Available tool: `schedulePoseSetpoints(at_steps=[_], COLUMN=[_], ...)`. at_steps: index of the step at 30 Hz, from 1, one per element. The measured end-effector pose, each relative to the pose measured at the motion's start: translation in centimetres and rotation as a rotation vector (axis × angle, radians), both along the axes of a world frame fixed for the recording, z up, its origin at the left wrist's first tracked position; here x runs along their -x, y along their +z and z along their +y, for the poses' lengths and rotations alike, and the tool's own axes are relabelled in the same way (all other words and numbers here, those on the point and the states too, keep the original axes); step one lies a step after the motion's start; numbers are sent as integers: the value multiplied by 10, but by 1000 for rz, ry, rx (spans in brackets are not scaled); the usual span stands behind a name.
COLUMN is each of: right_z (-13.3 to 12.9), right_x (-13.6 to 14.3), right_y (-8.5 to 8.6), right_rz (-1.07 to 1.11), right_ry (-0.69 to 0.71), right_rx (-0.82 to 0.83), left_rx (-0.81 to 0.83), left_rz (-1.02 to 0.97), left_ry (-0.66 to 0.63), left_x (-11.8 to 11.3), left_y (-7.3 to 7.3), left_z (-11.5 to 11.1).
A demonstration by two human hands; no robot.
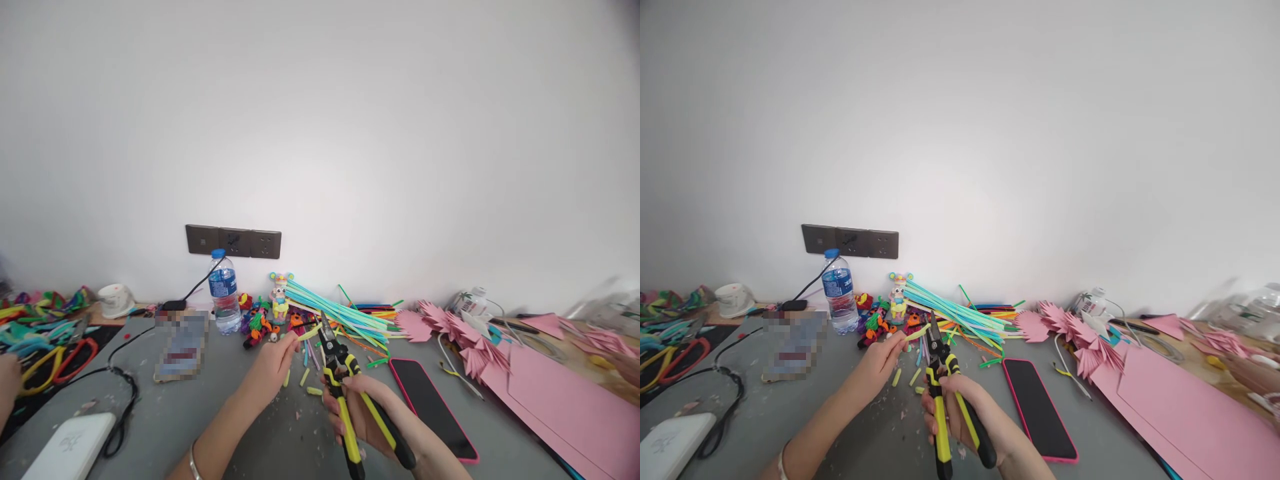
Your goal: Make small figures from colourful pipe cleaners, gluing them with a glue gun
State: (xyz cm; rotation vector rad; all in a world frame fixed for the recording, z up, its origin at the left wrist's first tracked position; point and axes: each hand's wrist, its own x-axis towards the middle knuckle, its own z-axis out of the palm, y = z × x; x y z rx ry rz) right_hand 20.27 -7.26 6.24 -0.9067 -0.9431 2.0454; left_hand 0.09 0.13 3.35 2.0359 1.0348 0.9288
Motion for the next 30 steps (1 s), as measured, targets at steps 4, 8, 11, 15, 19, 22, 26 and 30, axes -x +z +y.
schedulePoseSetpoints(at_steps=[4,8,11,15,19,22,26,30], right_z=[-1,1,5,13,21,25,29,39], right_x=[6,5,-9,-35,-45,-39,-29,-18], right_y=[-15,-17,-10,-9,-25,-42,-54,-42], right_rz=[78,43,-118,-792,-1299,-1500,-1718,-1532], right_ry=[-65,-233,-318,-390,-316,-226,-323,-477], right_rx=[-49,-103,-164,-305,-396,-426,-572,-791], left_rx=[8,9,59,295,570,649,691,680], left_rz=[14,6,-49,-296,-519,-600,-599,-583], left_ry=[1,7,48,8,-76,-78,-52,-58], left_x=[1,3,4,0,-5,-7,-7,-9], left_y=[1,3,3,-6,-12,-8,0,-2], left_z=[0,1,3,8,11,8,3,4])
